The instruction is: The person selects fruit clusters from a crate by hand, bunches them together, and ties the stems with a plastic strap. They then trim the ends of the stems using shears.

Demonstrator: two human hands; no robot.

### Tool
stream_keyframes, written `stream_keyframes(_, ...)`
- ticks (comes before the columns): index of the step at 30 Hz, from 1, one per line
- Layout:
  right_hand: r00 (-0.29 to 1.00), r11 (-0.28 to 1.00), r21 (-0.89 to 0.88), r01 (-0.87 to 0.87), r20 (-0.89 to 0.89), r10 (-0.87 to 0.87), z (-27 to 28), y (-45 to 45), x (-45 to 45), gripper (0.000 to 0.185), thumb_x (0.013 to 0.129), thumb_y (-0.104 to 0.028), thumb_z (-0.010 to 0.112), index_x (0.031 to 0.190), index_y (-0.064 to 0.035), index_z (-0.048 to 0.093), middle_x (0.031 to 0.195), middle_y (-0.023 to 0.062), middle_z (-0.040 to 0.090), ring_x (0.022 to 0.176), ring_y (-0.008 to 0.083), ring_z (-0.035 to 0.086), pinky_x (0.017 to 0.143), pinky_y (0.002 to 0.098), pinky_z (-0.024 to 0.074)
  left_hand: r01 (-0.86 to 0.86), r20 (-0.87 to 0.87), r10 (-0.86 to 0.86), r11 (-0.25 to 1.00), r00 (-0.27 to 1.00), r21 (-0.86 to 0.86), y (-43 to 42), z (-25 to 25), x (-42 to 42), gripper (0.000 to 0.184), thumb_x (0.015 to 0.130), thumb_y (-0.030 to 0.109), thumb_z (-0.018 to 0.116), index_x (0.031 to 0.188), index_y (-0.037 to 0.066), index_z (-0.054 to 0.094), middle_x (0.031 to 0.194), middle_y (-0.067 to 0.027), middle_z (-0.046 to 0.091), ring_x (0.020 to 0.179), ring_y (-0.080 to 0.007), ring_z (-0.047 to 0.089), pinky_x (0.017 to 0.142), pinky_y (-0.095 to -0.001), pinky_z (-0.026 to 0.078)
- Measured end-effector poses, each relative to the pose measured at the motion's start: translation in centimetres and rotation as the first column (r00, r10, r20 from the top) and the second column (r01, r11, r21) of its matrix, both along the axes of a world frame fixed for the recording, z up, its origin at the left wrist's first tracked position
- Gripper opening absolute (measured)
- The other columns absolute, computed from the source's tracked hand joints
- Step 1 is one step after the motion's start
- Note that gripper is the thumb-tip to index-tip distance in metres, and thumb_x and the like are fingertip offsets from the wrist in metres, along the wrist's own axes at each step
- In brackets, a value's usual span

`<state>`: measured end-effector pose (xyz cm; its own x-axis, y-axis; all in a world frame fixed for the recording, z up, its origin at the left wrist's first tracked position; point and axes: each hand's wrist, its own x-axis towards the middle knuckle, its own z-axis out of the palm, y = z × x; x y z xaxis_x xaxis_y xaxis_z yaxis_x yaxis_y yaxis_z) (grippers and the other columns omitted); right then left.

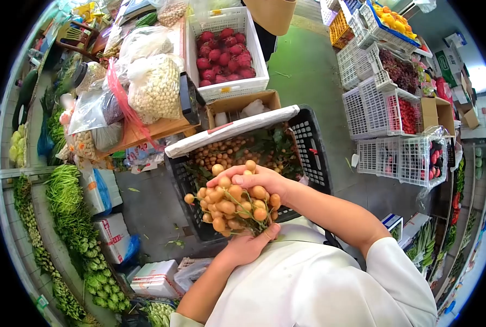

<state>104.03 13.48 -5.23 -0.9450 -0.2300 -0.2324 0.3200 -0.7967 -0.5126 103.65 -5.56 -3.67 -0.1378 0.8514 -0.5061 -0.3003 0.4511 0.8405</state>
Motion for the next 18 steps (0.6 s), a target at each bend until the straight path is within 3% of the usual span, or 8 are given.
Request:
stream_keyframes(2, 0.999, 1.0, 0.003, -0.015, 0.031, 0.015, 0.0, -0.3, 0.1, 0.048, 0.095, -0.032, 0.069, 0.131, 0.0, 0.063, 0.132, 0.0139, 0.065, 0.121, 0.0227, 0.063, 0.107, 0.0364, 0.0482, -0.002, 0.001, 0.002, 1.0, 1.0, 0.009, -0.1, 0.6, 0.0, 0.03, 0.104, 0.036, 0.059, 0.102, 0.005, 0.059, 0.092, -0.0038, 0.063, 0.09, -0.0163, 0.057, 0.085, -0.0328, 0.048)
stream_keyframes(4, 0.998, 1.0, 0.011, -0.027, 0.062, 0.027, 0.8, -0.4, 0.3, 0.049, 0.094, -0.032, 0.069, 0.129, 0.0017, 0.064, 0.133, 0.0149, 0.064, 0.122, 0.0237, 0.063, 0.109, 0.0368, 0.047, -0.089, 0.149, 0.089, 0.996, 0.985, -0.004, 0.0, 1.4, -0.2, 0.028, 0.103, 0.034, 0.061, 0.102, 0.006, 0.058, 0.093, -0.0028, 0.062, 0.09, -0.0155, 0.057, 0.086, -0.0319, 0.048)
stream_keyframes(7, 0.995, 0.985, 0.16, -0.071, 0.076, 0.059, 1.6, -0.3, 0.3, 0.047, 0.094, -0.033, 0.07, 0.129, -0.0014, 0.066, 0.125, 0.0117, 0.068, 0.115, 0.018, 0.065, 0.104, 0.032, 0.0488, -0.086, 0.218, 0.081, 0.996, 0.973, 0.017, 0.6, 2.3, -0.7, 0.025, 0.103, 0.031, 0.06, 0.104, 0.007, 0.055, 0.09, -0.0014, 0.059, 0.09, -0.0136, 0.056, 0.086, -0.0307, 0.047)
stream_keyframes(12, 0.97, 0.998, 0.063, 0.019, 0.239, -0.033, 1.4, -0.8, 0.4, 0.045, 0.097, -0.036, 0.07, 0.125, -0.0017, 0.065, 0.116, 0.0105, 0.071, 0.108, 0.0196, 0.068, 0.097, 0.0332, 0.0542, -0.116, 0.281, 0.099, 0.992, 0.955, 0.045, 0.7, 1.6, -0.2, 0.02, 0.107, 0.026, 0.055, 0.107, 0.006, 0.051, 0.088, -0.0018, 0.055, 0.089, -0.0146, 0.055, 0.087, -0.0316, 0.047)
stream_keyframes(14, 0.903, 0.997, -0.062, 0.035, 0.429, -0.004, 0.3, -0.7, 0.2, 0.046, 0.097, -0.039, 0.069, 0.123, -0.0015, 0.064, 0.114, 0.0113, 0.072, 0.101, 0.0219, 0.071, 0.091, 0.0362, 0.0578, -0.313, 0.541, 0.297, 0.947, 0.787, -0.066, 0.5, 0.8, 0.2, 0.015, 0.108, 0.021, 0.05, 0.11, 0.006, 0.048, 0.087, -0.0022, 0.052, 0.09, -0.0164, 0.055, 0.087, -0.0332, 0.047)
stream_keyframes(15, 0.883, 0.998, -0.037, 0.044, 0.47, -0.022, -0.2, -0.8, 0.2, 0.05, 0.098, -0.044, 0.067, 0.123, -0.0019, 0.063, 0.112, 0.0113, 0.073, 0.096, 0.0241, 0.073, 0.085, 0.0383, 0.0597, -0.34, 0.563, 0.32, 0.937, 0.762, -0.073, 0.6, 0.3, 0.0, 0.012, 0.108, 0.018, 0.05, 0.111, 0.006, 0.049, 0.087, -0.0021, 0.05, 0.088, -0.0175, 0.053, 0.084, -0.0354, 0.047)
stream_keyframes(16, 0.863, 1.0, -0.026, 0.015, 0.505, 0.0, -1.8, -0.7, 0.1, 0.056, 0.097, -0.052, 0.064, 0.127, -0.004, 0.063, 0.117, 0.013, 0.072, 0.101, 0.026, 0.072, 0.087, 0.0398, 0.0589, -0.34, 0.564, 0.318, 0.938, 0.762, -0.07, 0.7, -0.3, -0.1, 0.012, 0.108, 0.018, 0.05, 0.111, 0.006, 0.049, 0.087, -0.0021, 0.05, 0.088, -0.0175, 0.053, 0.084, -0.0354, 0.047)
stream_keyframes(18, 0.811, 0.999, 0.042, 0.022, 0.584, -0.042, -3.9, -0.4, 0.6, 0.064, 0.097, -0.061, 0.058, 0.132, -0.0066, 0.061, 0.125, 0.0152, 0.068, 0.106, 0.0274, 0.07, 0.087, 0.0408, 0.0584, -0.431, 0.653, 0.43, 0.886, 0.623, -0.172, 1.2, -1.8, -0.3, 0.011, 0.108, 0.016, 0.051, 0.111, 0.006, 0.05, 0.086, -0.0019, 0.049, 0.084, -0.0173, 0.052, 0.08, -0.0362, 0.048)
